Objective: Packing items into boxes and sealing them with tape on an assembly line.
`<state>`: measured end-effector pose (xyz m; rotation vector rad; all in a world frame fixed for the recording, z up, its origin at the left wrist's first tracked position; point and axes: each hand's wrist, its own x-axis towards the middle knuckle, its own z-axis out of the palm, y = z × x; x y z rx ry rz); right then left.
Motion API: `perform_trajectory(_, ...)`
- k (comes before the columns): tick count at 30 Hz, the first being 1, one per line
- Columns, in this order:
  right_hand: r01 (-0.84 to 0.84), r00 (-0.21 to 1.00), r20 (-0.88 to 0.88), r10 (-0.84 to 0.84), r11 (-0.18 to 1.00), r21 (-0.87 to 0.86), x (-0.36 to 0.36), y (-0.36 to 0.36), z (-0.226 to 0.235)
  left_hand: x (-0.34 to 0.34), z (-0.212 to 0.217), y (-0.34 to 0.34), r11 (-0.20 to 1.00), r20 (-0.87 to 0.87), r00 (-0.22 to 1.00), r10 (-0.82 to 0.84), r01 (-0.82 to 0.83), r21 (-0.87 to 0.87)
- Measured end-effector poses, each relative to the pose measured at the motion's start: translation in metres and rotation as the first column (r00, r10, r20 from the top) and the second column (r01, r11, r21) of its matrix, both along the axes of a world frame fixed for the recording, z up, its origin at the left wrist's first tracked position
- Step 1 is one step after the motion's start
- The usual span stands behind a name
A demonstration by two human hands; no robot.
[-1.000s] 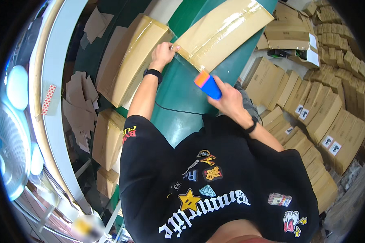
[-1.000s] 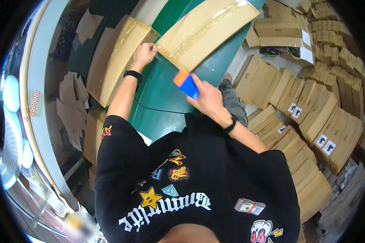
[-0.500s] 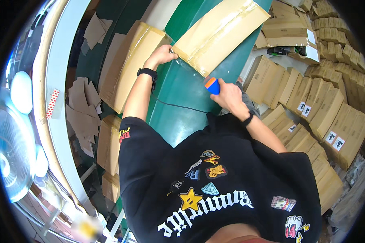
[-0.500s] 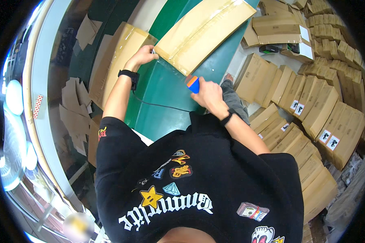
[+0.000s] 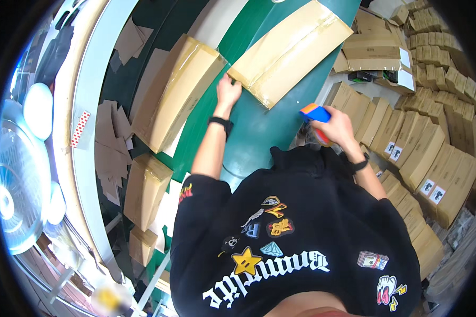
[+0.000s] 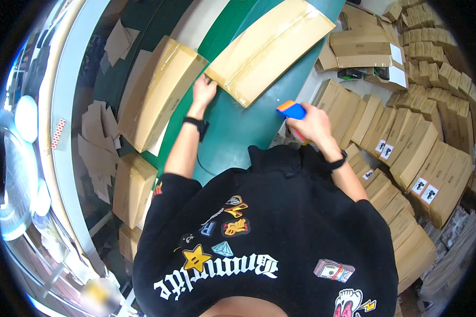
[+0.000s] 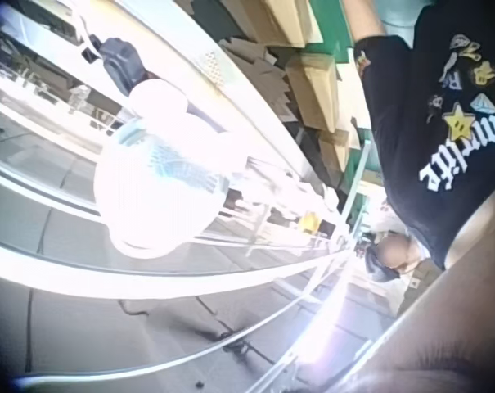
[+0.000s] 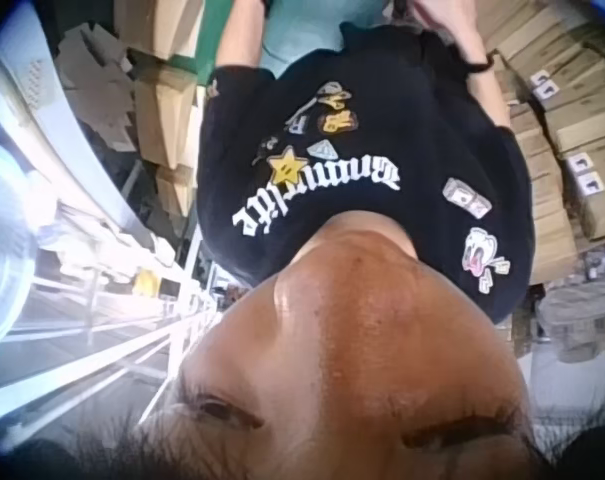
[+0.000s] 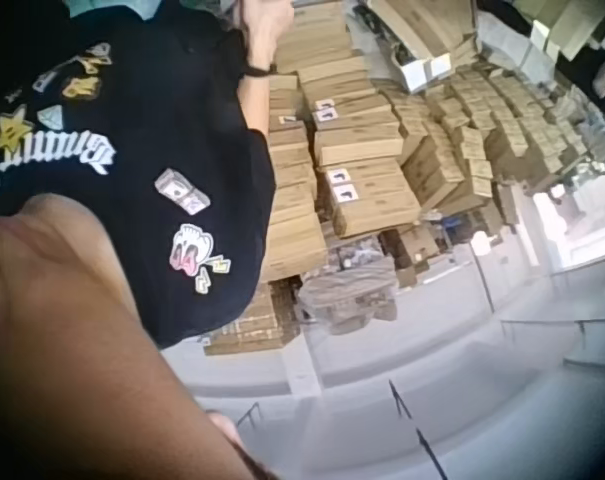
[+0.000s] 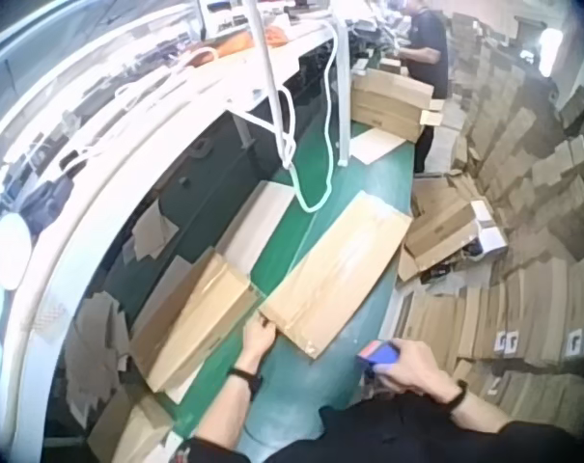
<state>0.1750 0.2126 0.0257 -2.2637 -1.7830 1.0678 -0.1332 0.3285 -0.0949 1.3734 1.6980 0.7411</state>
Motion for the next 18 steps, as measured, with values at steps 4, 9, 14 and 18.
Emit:
perform_trajectory(4,0.109,0.993,0.036,-0.11,0.994,0.021,0.058,-0.012,0.012,0.088,-0.029,-0.046,0.963,0.386,0.883,0.268,-0.235,-0.13)
perform_trajectory(9,0.117,0.992,-0.041,-0.117,0.993,0.015,0.06,0.006,0.002,0.09,-0.053,-0.091,0.911,0.13,0.934,0.333,-0.283,-0.3)
perform_trajectory(14,0.01,0.999,-0.042,-0.009,1.0,0.025,0.08,0.053,0.009,0.121,-0.015,-0.133,0.702,0.479,0.541,0.691,-0.341,-0.626)
perform_trajectory(18,-0.122,0.985,-0.118,0.125,0.992,0.032,0.098,0.107,-0.007,0.142,-0.024,-0.097,0.459,0.532,-0.038,0.846,-0.454,-0.764)
